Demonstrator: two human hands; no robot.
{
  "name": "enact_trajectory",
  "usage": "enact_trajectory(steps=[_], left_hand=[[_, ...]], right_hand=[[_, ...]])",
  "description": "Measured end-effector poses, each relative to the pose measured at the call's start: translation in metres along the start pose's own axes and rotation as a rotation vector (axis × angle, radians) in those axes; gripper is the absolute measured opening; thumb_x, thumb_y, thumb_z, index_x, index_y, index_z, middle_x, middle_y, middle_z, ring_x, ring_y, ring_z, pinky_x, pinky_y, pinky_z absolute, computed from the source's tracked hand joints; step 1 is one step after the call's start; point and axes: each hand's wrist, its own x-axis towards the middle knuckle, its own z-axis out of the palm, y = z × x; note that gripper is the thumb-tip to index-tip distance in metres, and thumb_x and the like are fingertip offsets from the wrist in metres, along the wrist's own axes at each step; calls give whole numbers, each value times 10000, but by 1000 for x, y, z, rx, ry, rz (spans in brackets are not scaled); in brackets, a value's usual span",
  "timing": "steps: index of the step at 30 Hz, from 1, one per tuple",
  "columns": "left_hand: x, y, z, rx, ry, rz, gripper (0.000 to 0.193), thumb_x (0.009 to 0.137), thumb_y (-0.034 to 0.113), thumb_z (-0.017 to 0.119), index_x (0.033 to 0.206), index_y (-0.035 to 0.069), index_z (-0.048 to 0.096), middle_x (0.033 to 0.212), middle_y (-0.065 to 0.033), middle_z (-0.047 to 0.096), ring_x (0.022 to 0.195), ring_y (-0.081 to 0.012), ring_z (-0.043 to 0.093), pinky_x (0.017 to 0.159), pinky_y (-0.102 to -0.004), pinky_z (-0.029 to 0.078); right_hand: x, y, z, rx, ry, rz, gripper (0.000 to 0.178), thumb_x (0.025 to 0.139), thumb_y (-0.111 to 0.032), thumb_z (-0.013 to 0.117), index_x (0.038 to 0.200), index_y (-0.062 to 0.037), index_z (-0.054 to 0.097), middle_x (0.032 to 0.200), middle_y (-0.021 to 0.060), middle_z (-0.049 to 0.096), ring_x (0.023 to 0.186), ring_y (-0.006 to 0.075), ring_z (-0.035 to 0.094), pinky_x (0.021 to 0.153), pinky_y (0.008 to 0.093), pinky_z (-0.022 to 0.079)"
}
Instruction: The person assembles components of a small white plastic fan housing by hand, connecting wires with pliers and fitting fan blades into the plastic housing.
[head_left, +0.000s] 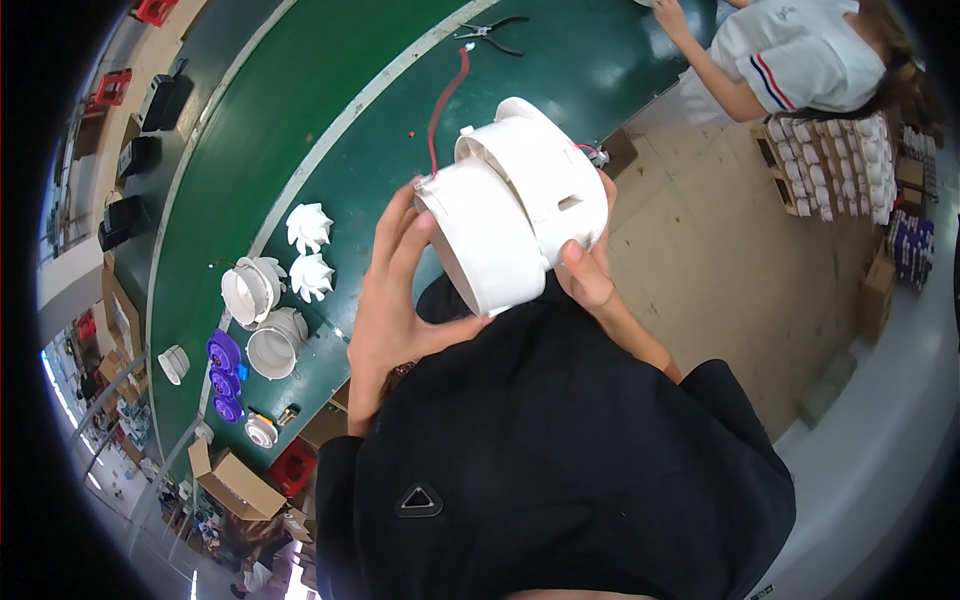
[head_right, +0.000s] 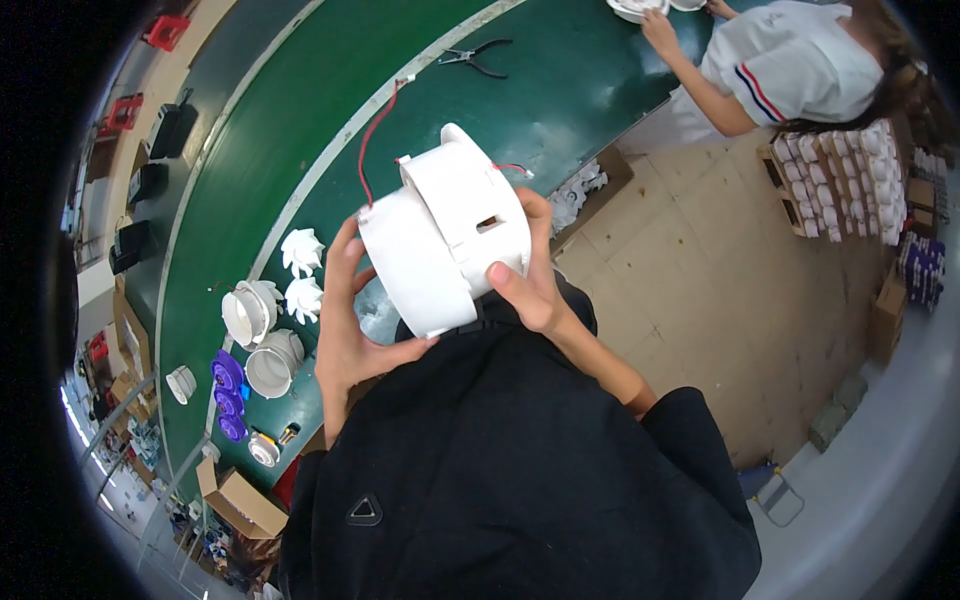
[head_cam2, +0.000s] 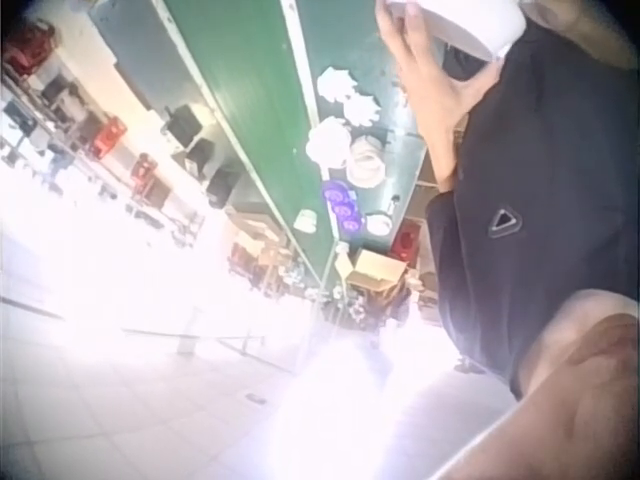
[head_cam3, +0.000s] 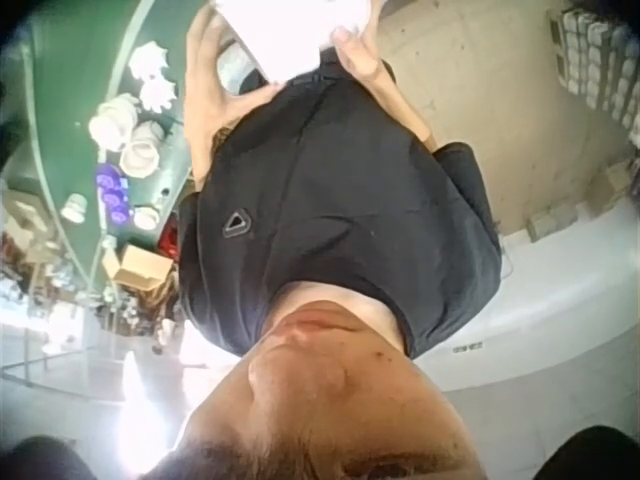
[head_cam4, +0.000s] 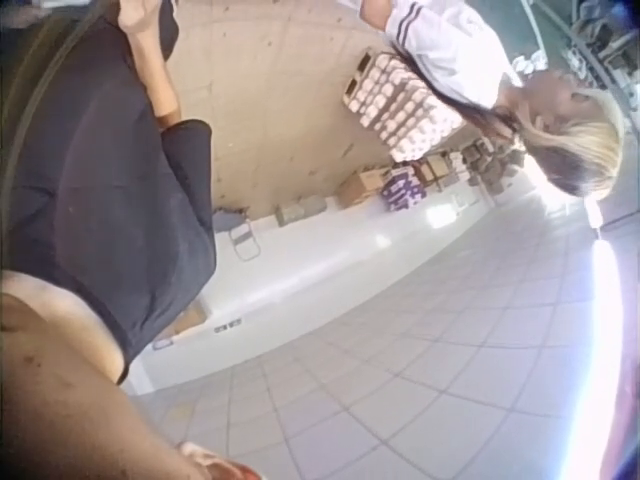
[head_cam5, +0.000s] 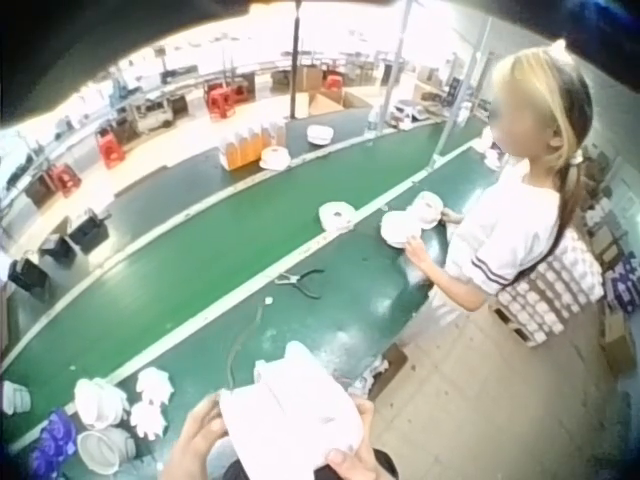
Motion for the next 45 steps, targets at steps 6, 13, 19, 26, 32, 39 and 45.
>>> enact_trajectory(steps=[6,13,19,26,32,39,45], left_hand=[[-1,-12,-12,286,3,298,850,411,21,801,1198,149,507,1432,-243,210,1286,-454,294,1002,-488,348],[8,-10,-2,76,-12,143,743,471,190,835,1131,95,506,1424,-273,177,1286,-442,299,1001,-489,328],[7,-11,4,-188,218,173,1040,448,233,864,1316,104,307,1370,-260,285,1242,-366,377,1010,-451,322],[5,-7,-2,71,172,154,1054,430,273,866,1320,19,361,1339,-244,381,1217,-358,426,996,-432,348],[4,-8,1,91,199,179,1068,437,302,866,1329,-1,361,1331,-251,392,1225,-370,418,997,-435,351],[4,-9,4,69,240,183,1074,439,314,865,1331,-3,358,1324,-257,399,1225,-380,416,991,-443,355],[5,-8,3,109,220,203,1080,440,338,860,1334,1,356,1328,-250,398,1221,-373,421,986,-436,363]], right_hand=[[2,-1,5,144,17,86,720,821,-351,571,1315,-23,162,1211,118,338,1179,206,313,1006,356,232],[1,5,7,90,-71,64,669,835,-285,562,1309,-8,179,1219,120,338,1179,193,319,1013,343,222],[4,-5,15,125,-1,120,598,874,-249,511,1305,9,186,1263,129,311,1207,201,300,1018,328,220],[3,-8,18,104,-45,119,608,885,-275,496,1315,-3,162,1275,127,303,1223,202,287,1027,344,219],[2,-4,16,121,-56,103,615,885,-297,501,1315,-13,167,1270,123,306,1226,202,287,1027,343,221],[0,-5,15,197,-32,127,625,879,-309,508,1318,-21,168,1264,118,314,1225,193,292,1025,337,222],[1,-4,15,124,-29,114,616,881,-303,510,1316,-20,179,1258,113,318,1221,190,294,1020,332,230]])
